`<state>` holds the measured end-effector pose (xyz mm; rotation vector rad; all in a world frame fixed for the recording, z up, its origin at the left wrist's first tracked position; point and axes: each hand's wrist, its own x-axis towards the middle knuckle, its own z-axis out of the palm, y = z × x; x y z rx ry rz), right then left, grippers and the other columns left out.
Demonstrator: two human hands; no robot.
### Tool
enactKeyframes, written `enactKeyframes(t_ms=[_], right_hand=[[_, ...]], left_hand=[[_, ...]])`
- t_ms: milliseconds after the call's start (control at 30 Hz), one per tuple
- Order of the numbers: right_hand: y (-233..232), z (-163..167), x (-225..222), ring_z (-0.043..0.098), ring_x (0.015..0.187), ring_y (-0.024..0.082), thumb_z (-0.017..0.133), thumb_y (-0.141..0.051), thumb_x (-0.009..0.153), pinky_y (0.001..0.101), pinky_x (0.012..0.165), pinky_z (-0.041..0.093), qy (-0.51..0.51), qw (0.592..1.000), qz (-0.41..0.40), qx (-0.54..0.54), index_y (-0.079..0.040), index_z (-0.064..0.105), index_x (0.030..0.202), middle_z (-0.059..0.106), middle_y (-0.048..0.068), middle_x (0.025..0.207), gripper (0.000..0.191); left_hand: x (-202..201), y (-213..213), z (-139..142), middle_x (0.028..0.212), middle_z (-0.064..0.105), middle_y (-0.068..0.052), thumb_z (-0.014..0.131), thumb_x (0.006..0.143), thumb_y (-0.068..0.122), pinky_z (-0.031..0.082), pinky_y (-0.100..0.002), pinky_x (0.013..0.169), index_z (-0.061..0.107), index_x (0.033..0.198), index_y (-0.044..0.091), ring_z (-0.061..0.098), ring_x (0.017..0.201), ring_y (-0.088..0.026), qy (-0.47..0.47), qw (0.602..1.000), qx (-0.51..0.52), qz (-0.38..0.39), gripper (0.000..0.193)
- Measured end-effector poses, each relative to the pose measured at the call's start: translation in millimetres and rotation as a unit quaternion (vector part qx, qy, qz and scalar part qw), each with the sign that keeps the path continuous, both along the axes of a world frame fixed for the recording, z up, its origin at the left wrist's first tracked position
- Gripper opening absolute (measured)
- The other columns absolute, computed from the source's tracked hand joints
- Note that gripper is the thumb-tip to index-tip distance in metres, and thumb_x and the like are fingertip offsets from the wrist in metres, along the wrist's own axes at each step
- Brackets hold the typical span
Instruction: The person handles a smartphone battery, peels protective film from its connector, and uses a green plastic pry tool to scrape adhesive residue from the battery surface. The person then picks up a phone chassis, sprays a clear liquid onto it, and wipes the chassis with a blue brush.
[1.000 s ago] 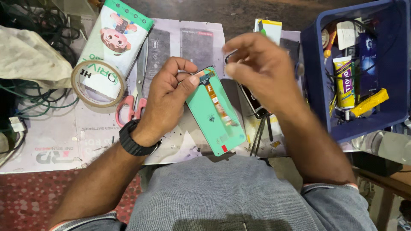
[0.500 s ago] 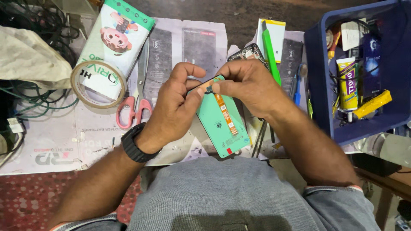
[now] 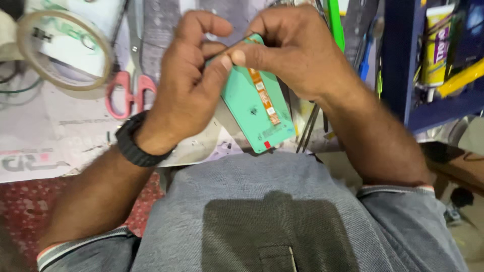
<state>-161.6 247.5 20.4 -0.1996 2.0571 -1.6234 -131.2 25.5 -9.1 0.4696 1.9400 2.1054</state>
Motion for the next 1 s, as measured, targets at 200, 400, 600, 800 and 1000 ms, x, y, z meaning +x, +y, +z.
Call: enactKeyframes(t_ms=[200, 400, 600, 800, 1000], right_hand=[[5, 2, -1, 0.064, 0.072, 0.006, 0.073, -0.014, 0.108, 0.0202, 0.062, 0.051, -0.031, 0.994, 0.042, -0.098, 0.002, 0.068, 0.105, 0.070, 0.003, 0.084, 0.016], [1, -2, 1, 0.068, 0.079, 0.009, 0.073, -0.010, 0.109, 0.0227, 0.073, 0.057, -0.065, 0.987, 0.023, -0.148, 0.002, 0.069, 0.110, 0.073, 0.006, 0.092, 0.013], [0, 4, 5, 0.069, 0.084, 0.010, 0.070, -0.008, 0.109, 0.0241, 0.077, 0.059, -0.074, 0.978, 0.002, -0.195, 0.002, 0.069, 0.113, 0.073, 0.006, 0.099, 0.011], [-6, -1, 12, 0.070, 0.090, 0.010, 0.073, -0.009, 0.104, 0.0265, 0.082, 0.061, -0.061, 0.986, -0.029, -0.155, 0.000, 0.068, 0.118, 0.073, 0.003, 0.103, 0.017], [4, 5, 8, 0.059, 0.077, 0.006, 0.073, -0.009, 0.103, 0.0233, 0.066, 0.049, -0.022, 0.999, 0.000, -0.043, 0.002, 0.072, 0.103, 0.067, 0.001, 0.087, 0.010]], left_hand=[[-2, 3, -1, 0.113, 0.058, -0.008, 0.054, 0.108, 0.000, 0.049, -0.020, 0.073, 0.043, 0.133, -0.003, 0.063, 0.086, -0.006, -0.020, 1.000, 0.003, 0.001, 0.028], [-3, 5, -4, 0.119, 0.057, -0.007, 0.052, 0.109, -0.003, 0.051, -0.020, 0.075, 0.042, 0.134, -0.004, 0.066, 0.089, -0.007, -0.046, 0.998, 0.042, 0.003, 0.027], [-4, 6, 2, 0.113, 0.062, -0.005, 0.051, 0.106, -0.002, 0.050, -0.019, 0.075, 0.042, 0.133, -0.002, 0.065, 0.085, -0.006, -0.093, 0.992, 0.090, 0.008, 0.029], [0, 3, 0, 0.107, 0.059, -0.006, 0.055, 0.112, 0.003, 0.044, -0.020, 0.067, 0.044, 0.136, -0.002, 0.058, 0.075, -0.007, -0.044, 0.998, 0.034, 0.017, 0.027], [1, 5, 8, 0.113, 0.063, -0.006, 0.055, 0.108, 0.006, 0.050, -0.022, 0.083, 0.040, 0.136, -0.001, 0.064, 0.094, -0.008, -0.049, 0.998, 0.050, -0.001, 0.032]])
